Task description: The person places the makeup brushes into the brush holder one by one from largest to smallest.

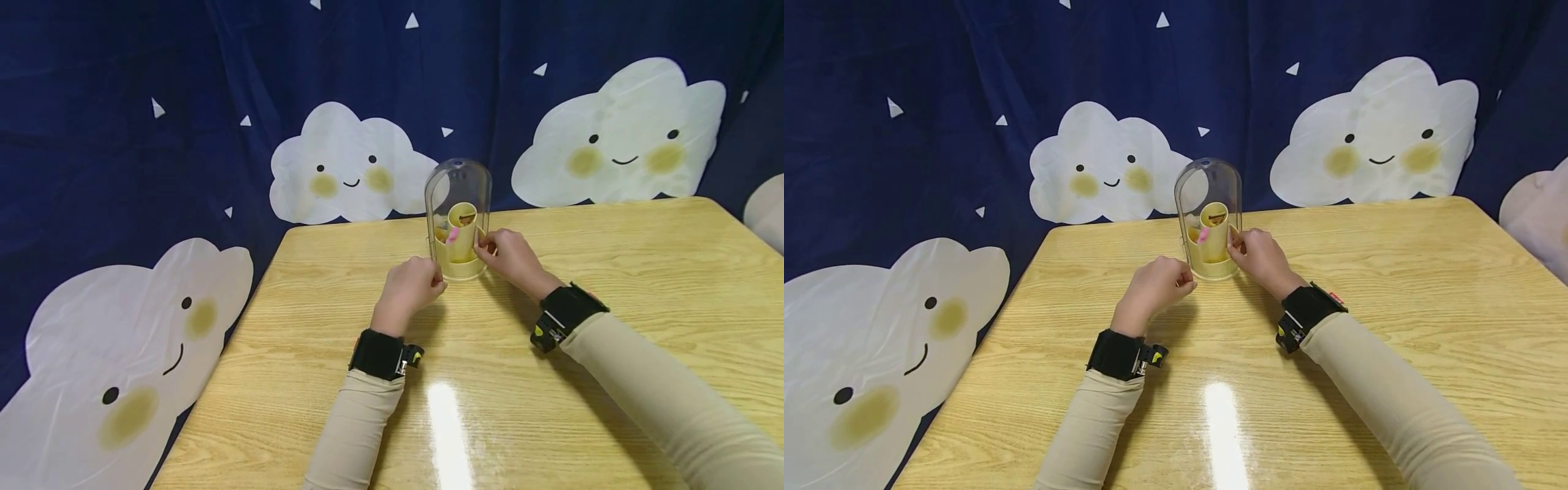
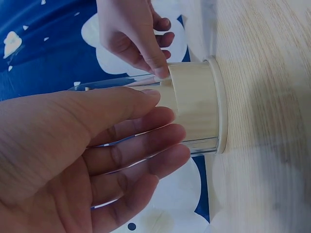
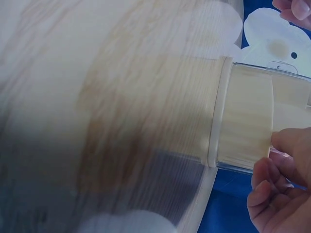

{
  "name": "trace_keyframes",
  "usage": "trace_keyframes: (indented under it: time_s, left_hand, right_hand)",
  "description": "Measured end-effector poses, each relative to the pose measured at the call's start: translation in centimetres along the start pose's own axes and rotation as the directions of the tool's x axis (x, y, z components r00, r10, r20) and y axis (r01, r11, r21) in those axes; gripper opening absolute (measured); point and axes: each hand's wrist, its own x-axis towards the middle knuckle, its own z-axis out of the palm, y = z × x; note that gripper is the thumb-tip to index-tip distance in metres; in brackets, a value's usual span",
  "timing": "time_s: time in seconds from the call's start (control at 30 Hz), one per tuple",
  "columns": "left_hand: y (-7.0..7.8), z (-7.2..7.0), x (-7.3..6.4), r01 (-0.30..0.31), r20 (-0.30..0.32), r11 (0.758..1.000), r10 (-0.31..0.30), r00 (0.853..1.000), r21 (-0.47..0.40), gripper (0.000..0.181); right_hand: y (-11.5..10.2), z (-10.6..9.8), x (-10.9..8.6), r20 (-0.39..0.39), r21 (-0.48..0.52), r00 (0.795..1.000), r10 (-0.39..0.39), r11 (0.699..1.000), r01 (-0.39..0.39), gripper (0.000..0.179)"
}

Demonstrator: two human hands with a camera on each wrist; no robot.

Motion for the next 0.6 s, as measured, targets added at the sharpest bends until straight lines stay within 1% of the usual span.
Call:
trace_keyframes:
  time_s: [0.23, 0.43, 0.6]
  left_hand:
    - [0.16, -0.19, -0.09, -0.002, 0.001, 1.0, 0.002, 1.0, 0.001, 0.019]
    - [0.4, -0.05, -0.01, -0.01, -0.006, 1.0, 0.01, 1.0, 0.011, 0.019]
    - [0.74, 0.15, 0.03, -0.025, 0.003, 1.0, 0.025, 1.0, 0.014, 0.018]
  right_hand:
    - [0.15, -0.1, -0.12, -0.028, 0.005, 0.999, -0.02, 1.0, 0.02, 0.017]
    - [0.22, -0.03, -0.27, -0.045, 0.02, 0.999, 0.0, 1.0, 0.001, 0.016]
    - [0.37, 0.02, -0.47, -0.043, 0.026, 0.999, 0.006, 1.0, -0.005, 0.017]
